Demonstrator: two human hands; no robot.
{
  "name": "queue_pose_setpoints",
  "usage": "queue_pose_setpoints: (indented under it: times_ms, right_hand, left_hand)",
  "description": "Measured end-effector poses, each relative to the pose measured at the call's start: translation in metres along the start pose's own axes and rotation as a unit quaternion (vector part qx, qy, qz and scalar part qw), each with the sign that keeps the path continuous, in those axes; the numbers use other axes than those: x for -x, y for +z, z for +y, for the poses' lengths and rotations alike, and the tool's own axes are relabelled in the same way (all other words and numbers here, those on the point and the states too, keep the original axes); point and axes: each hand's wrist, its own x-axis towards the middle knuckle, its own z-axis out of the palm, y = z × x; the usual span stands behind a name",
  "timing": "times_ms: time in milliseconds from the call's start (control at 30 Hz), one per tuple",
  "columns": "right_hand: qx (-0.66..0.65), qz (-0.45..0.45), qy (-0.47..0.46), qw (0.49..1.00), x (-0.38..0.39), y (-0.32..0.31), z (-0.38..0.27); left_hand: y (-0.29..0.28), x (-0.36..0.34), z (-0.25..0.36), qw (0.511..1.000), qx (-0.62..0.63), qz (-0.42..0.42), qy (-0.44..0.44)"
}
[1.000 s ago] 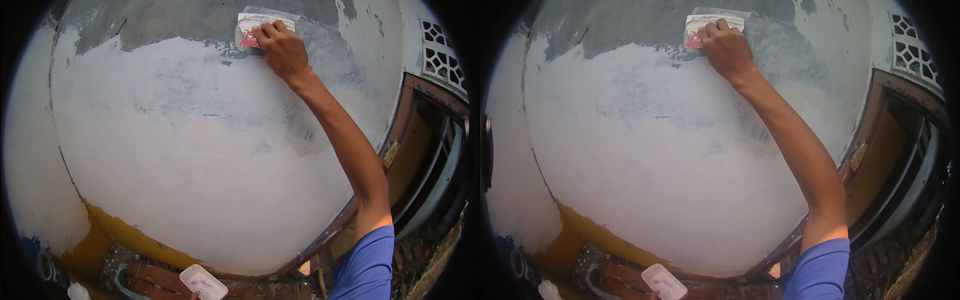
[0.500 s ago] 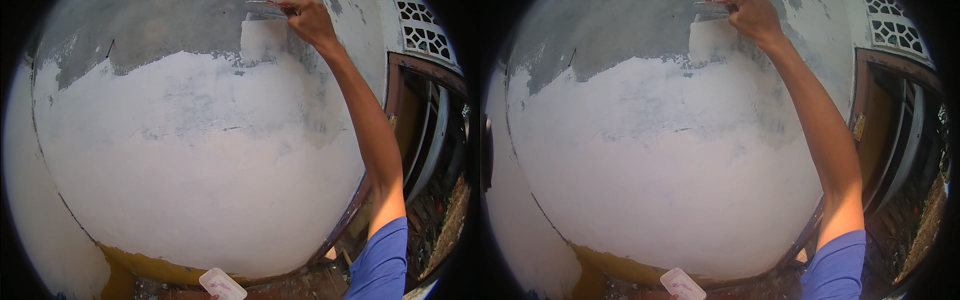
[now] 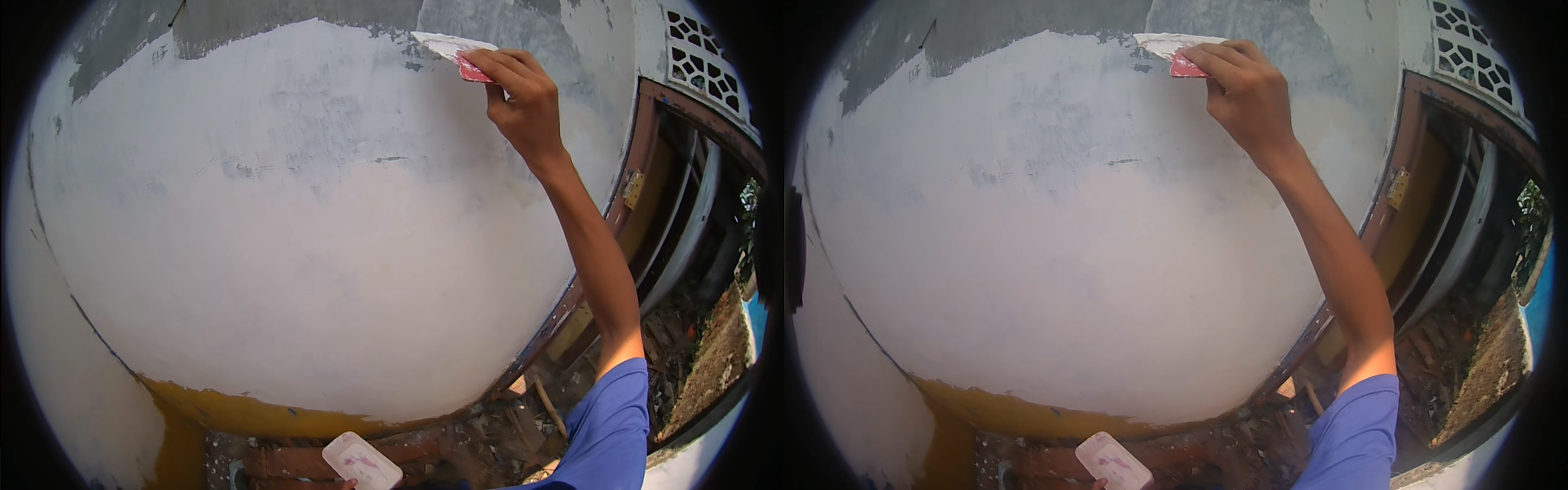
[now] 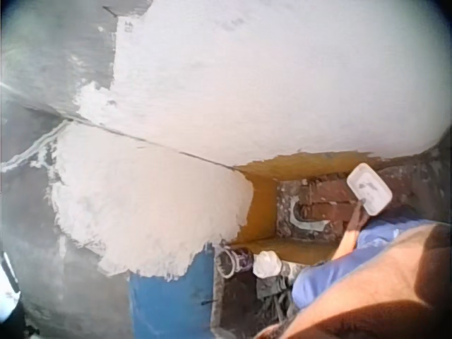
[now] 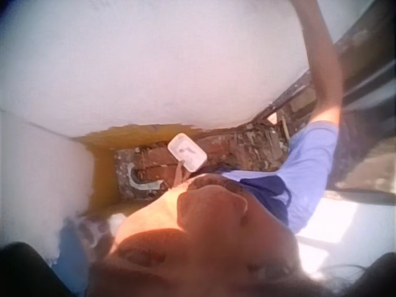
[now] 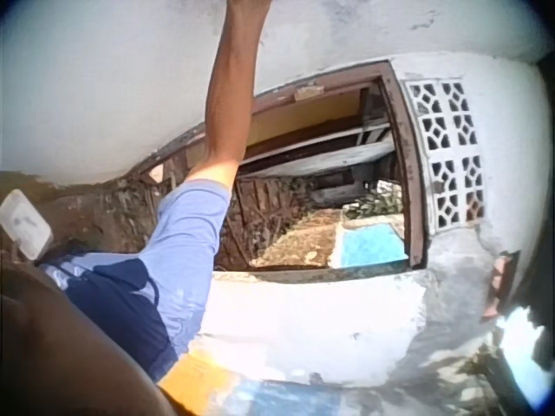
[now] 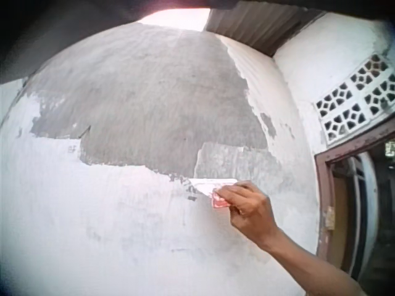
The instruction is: The person applies a white patching compound to a damaged wall using a red putty knife, spreading and smoothing the material over uneven areas.
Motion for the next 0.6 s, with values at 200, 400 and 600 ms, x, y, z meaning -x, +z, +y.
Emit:
queue_pose_setpoints:
  times_ms: [200, 400, 600]
  right_hand:
    - [0.095, -0.059, -0.054, 0.992, 0.073, 0.020, -0.045]
    - [-0.025, -0.019, 0.063, 0.998, 0.030, -0.025, -0.033]
    - [0.103, -0.076, 0.017, 0.992, -0.021, -0.020, 0.059]
  left_hand:
    - [-0.020, 0.019, -0.004, 1.000, -0.001, 0.018, -0.007]
    - [-0.045, 0.042, -0.006, 0.999, 0.005, 0.047, 0.007]
    - [-0.038, 0.039, -0.023, 0.999, 0.002, 0.039, -0.015]
